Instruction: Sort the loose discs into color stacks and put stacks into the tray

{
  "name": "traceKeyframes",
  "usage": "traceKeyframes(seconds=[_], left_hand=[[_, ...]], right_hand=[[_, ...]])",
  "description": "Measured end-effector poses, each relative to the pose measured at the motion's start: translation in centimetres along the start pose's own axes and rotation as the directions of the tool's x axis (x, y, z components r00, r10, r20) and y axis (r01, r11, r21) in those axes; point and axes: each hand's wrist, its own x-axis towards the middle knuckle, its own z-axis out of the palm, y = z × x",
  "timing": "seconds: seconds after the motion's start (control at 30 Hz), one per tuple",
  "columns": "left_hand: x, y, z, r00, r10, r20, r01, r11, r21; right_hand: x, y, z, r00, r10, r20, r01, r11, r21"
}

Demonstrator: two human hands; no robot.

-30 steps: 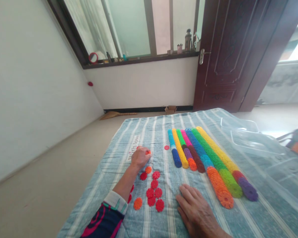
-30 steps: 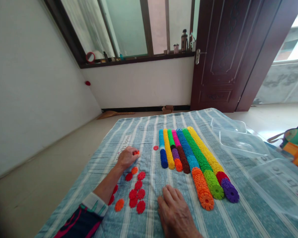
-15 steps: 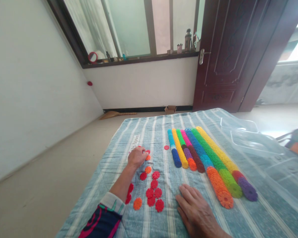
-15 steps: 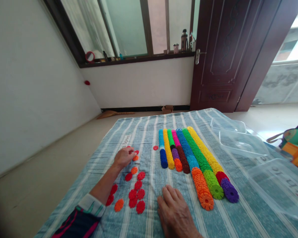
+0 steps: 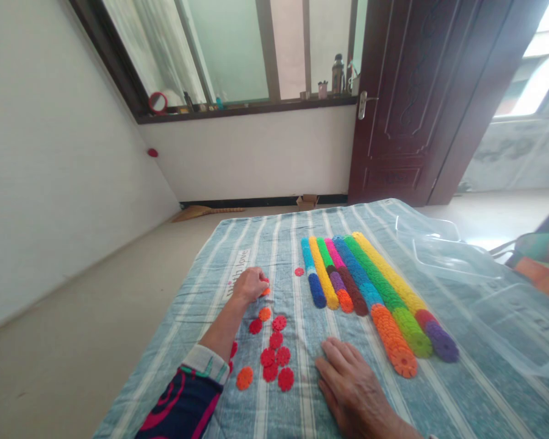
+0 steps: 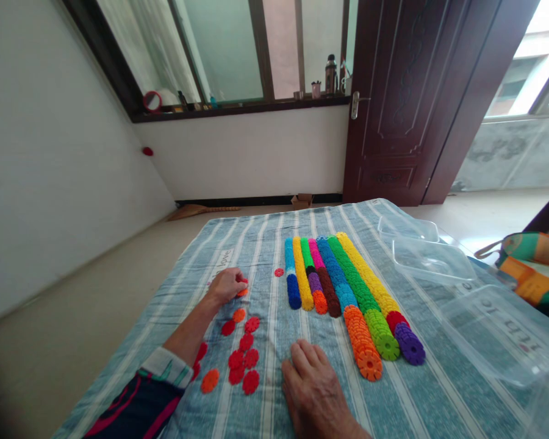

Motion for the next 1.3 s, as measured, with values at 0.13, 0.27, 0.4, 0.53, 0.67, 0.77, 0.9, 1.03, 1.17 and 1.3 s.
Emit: traceKeyframes(seconds=[0.13, 0.27, 0.4, 0.53, 0.67, 0.77, 0.9, 1.03, 1.17, 1.3], left_hand=[[0.3, -0.2, 0.2, 1.000, 0.006, -0.021, -0.006, 1.000, -0.012], [0.2, -0.4, 0.2, 0.998, 0.043, -0.042, -0.044, 0.999, -0.031], [0.0, -0.6, 0.1, 0.994, 0.079, -0.070, -0.084, 0.994, -0.076], [-0.2, -0.5, 0.1, 0.990, 0.110, -0.091, -0.122, 0.982, -0.145], [-0.6, 0.4, 0.4, 0.983, 0.163, -0.083, -0.178, 0.955, -0.236], [-0.5, 1.6, 1.0, 0.976, 0.210, -0.061, -0.219, 0.932, -0.289], [0.1, 3.6, 1.9, 0.968, 0.248, -0.038, -0.248, 0.918, -0.310], [1.0, 5.1, 2.6, 0.970, 0.243, -0.019, -0.239, 0.931, -0.277], [1.5, 6.2, 2.7, 0.980, 0.200, -0.004, -0.197, 0.958, -0.209], [1.8, 7.2, 2.6, 0.987, 0.164, 0.003, -0.161, 0.974, -0.161]], right_hand=[[0.1, 0.0, 0.0, 1.000, 0.005, 0.018, -0.005, 1.000, 0.004], [0.3, 0.0, -0.2, 0.999, 0.013, 0.049, -0.013, 1.000, 0.006], [0.5, -0.2, -0.5, 0.997, 0.022, 0.079, -0.024, 1.000, 0.016], [0.6, -0.3, -0.6, 0.997, 0.019, 0.080, -0.020, 1.000, 0.020], [0.6, -0.3, -0.5, 0.996, 0.029, 0.082, -0.031, 0.999, 0.023], [0.5, -0.2, -0.3, 0.996, 0.029, 0.086, -0.031, 0.999, 0.027], [0.4, -0.1, -0.1, 0.997, 0.025, 0.071, -0.028, 0.999, 0.037], [0.3, 0.1, 0.1, 0.998, 0.016, 0.062, -0.017, 1.000, 0.026], [0.1, 0.2, 0.4, 0.997, 0.004, 0.071, -0.006, 1.000, 0.022], [0.0, 0.3, 0.6, 0.998, 0.005, 0.067, -0.006, 1.000, 0.019]])
